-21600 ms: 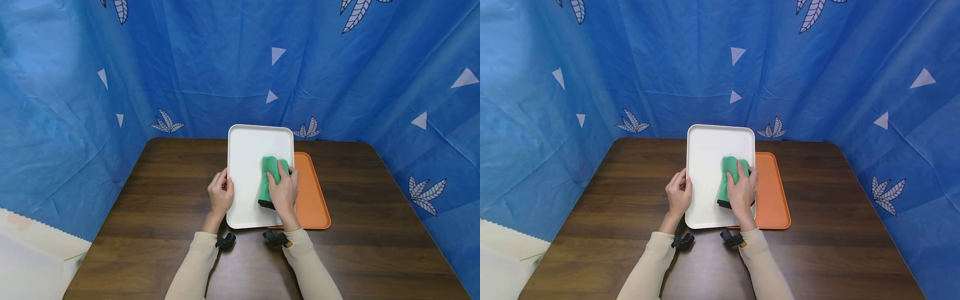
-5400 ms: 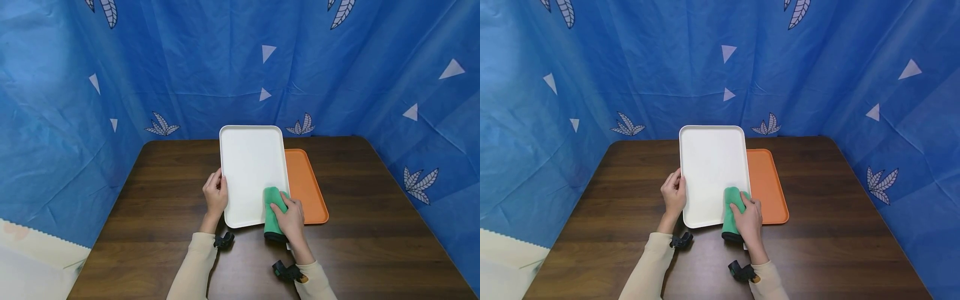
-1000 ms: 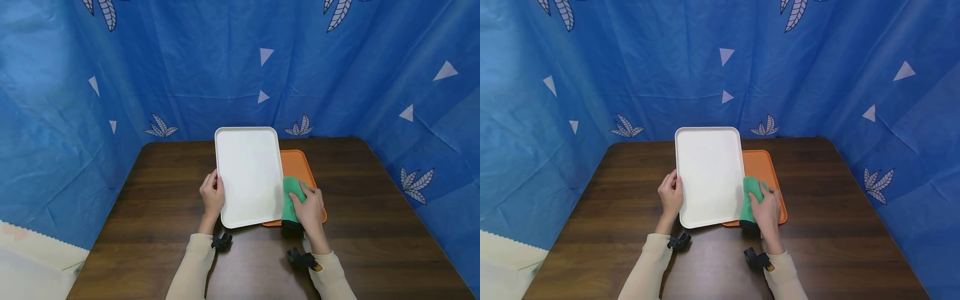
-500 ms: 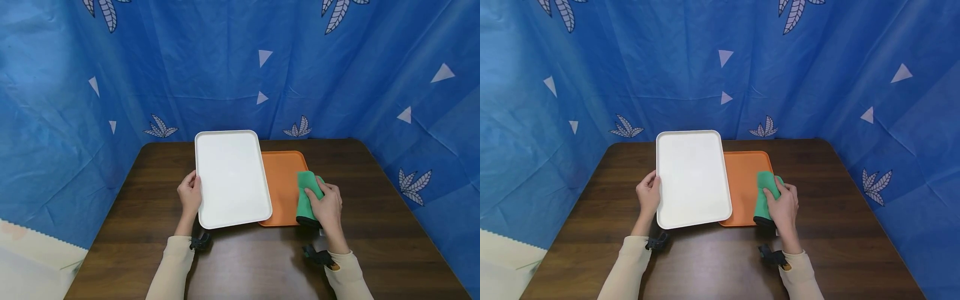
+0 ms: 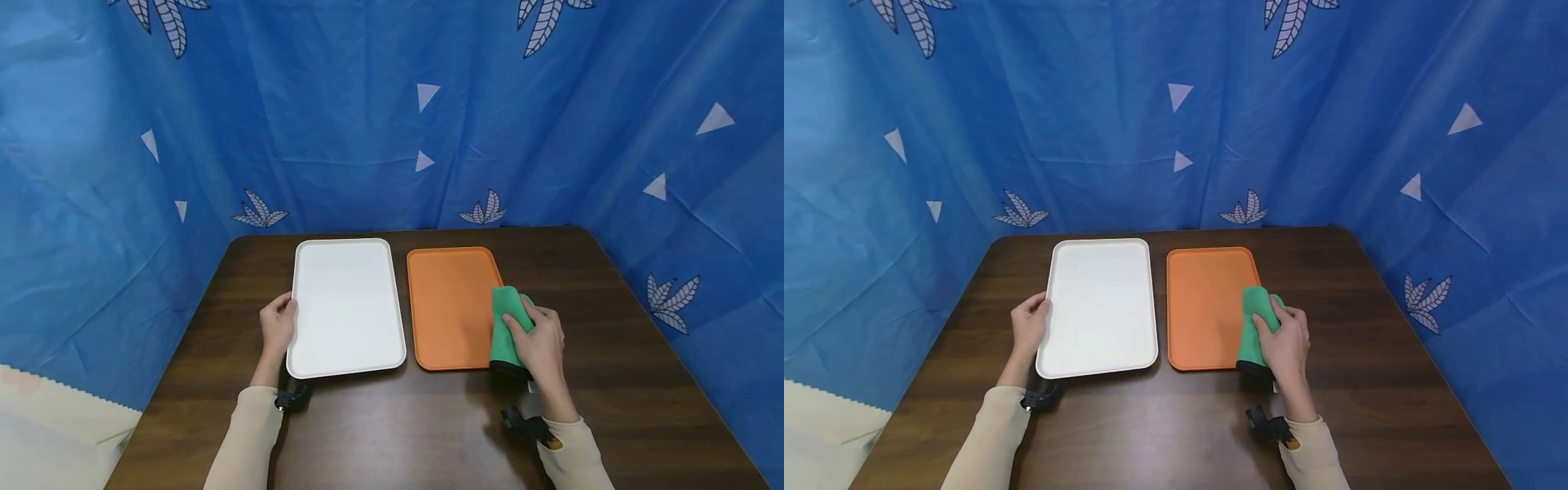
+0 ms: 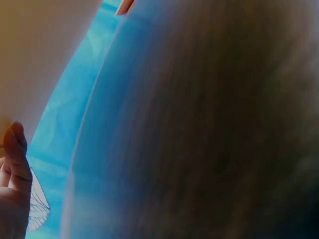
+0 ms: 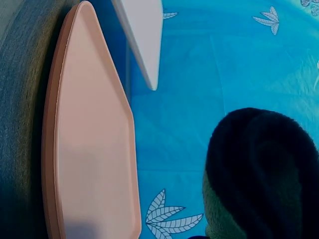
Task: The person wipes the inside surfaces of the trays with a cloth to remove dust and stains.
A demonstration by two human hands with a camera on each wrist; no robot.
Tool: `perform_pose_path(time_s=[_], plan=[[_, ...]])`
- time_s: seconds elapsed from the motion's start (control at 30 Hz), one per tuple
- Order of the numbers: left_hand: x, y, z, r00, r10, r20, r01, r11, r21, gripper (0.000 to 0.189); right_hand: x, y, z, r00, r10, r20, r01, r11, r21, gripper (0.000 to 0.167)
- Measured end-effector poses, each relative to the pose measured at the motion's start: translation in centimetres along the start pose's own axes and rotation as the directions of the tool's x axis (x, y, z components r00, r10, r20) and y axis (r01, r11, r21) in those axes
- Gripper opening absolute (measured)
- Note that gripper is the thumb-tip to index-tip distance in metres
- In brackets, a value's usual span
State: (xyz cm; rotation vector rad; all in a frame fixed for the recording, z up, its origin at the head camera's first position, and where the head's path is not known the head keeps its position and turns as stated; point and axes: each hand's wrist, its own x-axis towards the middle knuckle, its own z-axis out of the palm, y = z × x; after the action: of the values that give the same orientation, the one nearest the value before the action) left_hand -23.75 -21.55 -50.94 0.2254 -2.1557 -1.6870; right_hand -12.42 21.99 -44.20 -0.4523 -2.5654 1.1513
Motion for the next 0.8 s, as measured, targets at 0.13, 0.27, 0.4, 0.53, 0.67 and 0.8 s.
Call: perform_pose_path(time_s=[0.13,0.27,0.4,0.53,0.67,0.8], plan=[[0.7,-0.7,-0.1,0.999,-0.025,0.046,0.022,0.998,0.053,0.026,0.0,0.1,-0.1,1.0,0.005,0.005,-0.005,1.0,0.0,0.057],[1.1,-1.1,0.1,0.996,-0.03,0.09,0.021,0.995,0.102,0.025,0.0,0.3,-0.2,1.0,-0.001,0.002,0.001,1.0,0.004,0.057],[1.3,-1.4,0.3,0.994,-0.032,0.101,0.016,0.987,0.161,0.026,0.1,0.5,-0.1,1.0,-0.009,-0.004,0.009,1.0,0.002,0.057],[1.2,-1.7,0.3,0.993,-0.067,0.102,0.041,0.971,0.237,0.029,0.2,0.7,-0.1,1.0,-0.016,-0.012,0.016,1.0,0.0,0.057],[0.8,-1.9,0.3,0.989,-0.098,0.108,0.059,0.947,0.317,0.033,0.2,0.9,-0.3,0.999,-0.028,-0.019,0.028,1.0,-0.001,0.057],[0.2,-2.0,0.6,0.993,-0.048,0.104,0.002,0.918,0.398,0.034,0.5,1.2,-0.8,0.999,-0.045,-0.02,0.045,0.999,-0.017,0.057]])
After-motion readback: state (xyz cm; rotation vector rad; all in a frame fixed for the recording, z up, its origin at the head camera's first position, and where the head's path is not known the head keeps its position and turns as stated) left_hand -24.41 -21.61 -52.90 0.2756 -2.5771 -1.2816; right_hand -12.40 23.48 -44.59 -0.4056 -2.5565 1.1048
